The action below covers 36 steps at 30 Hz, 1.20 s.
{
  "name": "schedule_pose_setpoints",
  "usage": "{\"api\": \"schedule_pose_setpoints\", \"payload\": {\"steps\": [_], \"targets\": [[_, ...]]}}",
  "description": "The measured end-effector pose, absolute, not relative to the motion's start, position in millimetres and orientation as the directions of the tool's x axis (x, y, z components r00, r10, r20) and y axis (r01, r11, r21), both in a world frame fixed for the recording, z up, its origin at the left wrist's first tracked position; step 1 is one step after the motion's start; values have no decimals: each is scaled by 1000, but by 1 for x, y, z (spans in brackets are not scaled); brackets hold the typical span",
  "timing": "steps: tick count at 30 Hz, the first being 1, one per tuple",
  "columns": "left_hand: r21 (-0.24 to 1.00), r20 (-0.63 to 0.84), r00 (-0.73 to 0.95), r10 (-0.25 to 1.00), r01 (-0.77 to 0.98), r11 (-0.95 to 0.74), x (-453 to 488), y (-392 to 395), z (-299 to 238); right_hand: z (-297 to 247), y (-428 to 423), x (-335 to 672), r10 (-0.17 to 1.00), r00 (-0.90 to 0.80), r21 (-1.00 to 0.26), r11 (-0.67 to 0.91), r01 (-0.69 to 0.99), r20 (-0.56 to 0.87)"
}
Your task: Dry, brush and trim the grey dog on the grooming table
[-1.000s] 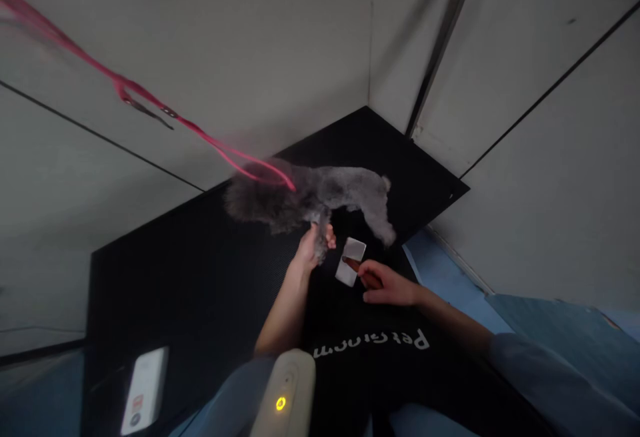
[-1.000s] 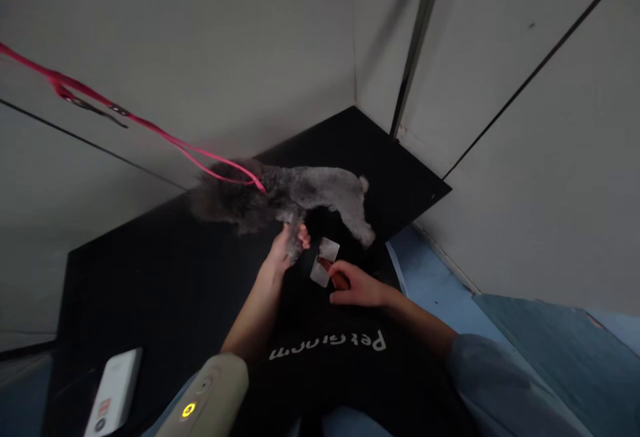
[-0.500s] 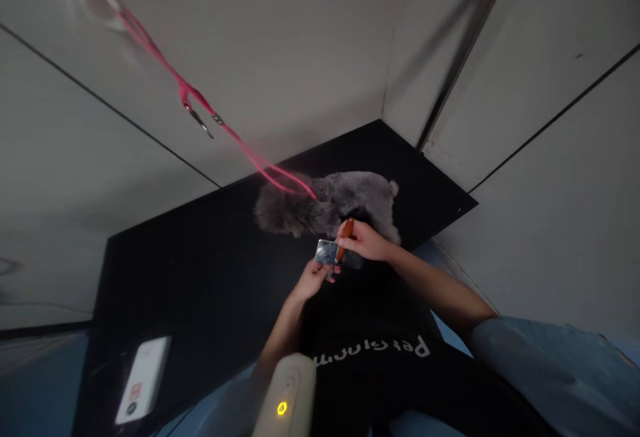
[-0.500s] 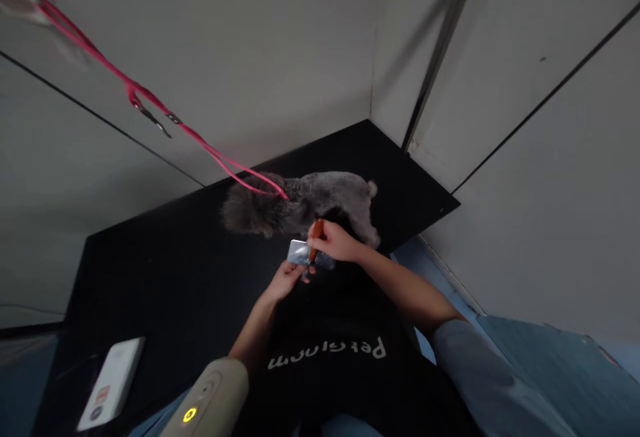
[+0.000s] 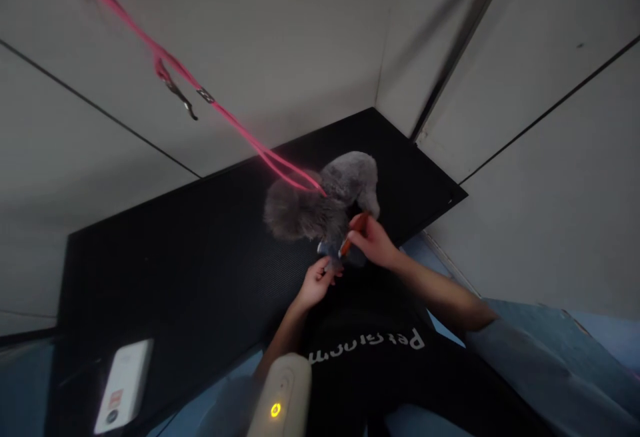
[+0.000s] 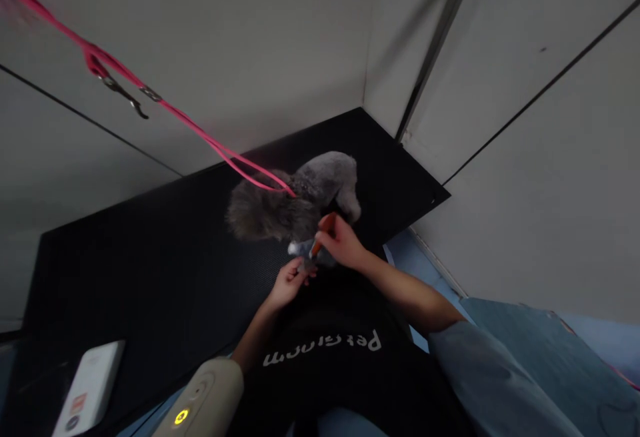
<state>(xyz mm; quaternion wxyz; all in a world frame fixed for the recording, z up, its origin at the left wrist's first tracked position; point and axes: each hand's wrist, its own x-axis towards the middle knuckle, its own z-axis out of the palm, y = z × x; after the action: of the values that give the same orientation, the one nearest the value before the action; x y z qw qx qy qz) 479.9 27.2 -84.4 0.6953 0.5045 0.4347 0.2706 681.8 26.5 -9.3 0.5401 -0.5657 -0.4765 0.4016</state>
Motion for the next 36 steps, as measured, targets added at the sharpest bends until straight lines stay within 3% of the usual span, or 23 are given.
{"api": "schedule_pose_setpoints", "payload": {"steps": [2, 5, 7, 9, 13, 17, 18, 21, 25, 29, 33, 36], "targets": [[931, -347, 477, 807, 70, 359, 479, 25, -84, -13, 23, 681, 975, 223, -995, -24, 94, -2], [928, -354, 467, 810, 64, 368, 477, 22, -83, -18, 19, 681, 891, 445, -994, 62, 87, 95], [929, -350, 478, 805, 68, 363, 475, 20, -82, -20, 17, 681, 932, 352, -995, 71, 66, 90], [927, -356, 483, 800, 79, 365, 473, 18, -81, -21, 17, 681, 979, 204, -999, -11, 32, -4], [923, -369, 477, 798, 90, 373, 465, 12, -77, -21, 17, 682, 922, 388, -1000, 12, 14, 17], [907, -380, 517, 767, 46, 419, 450, 2, -72, -23, 12, 678, 999, 46, -998, -5, -64, -8], [895, -388, 520, 761, 15, 446, 447, 0, -70, -24, 11, 677, 998, 56, -997, -13, -81, -18], [831, -415, 536, 736, -107, 546, 443, -7, -64, -28, 11, 674, 961, 276, -994, 37, -99, 8], [664, -455, 603, 655, -261, 701, 443, -14, -59, -32, 10, 667, 996, 71, -976, -28, -215, -45], [484, -457, 695, 556, -330, 810, 439, -17, -60, -36, 8, 661, 939, 343, -971, 65, -229, -18], [391, -450, 716, 534, -380, 838, 431, -21, -65, -43, 4, 655, 993, 115, -961, 57, -272, 27], [410, -468, 698, 542, -372, 833, 428, -22, -65, -45, 6, 656, 928, 373, -960, 124, -250, 23]]}}
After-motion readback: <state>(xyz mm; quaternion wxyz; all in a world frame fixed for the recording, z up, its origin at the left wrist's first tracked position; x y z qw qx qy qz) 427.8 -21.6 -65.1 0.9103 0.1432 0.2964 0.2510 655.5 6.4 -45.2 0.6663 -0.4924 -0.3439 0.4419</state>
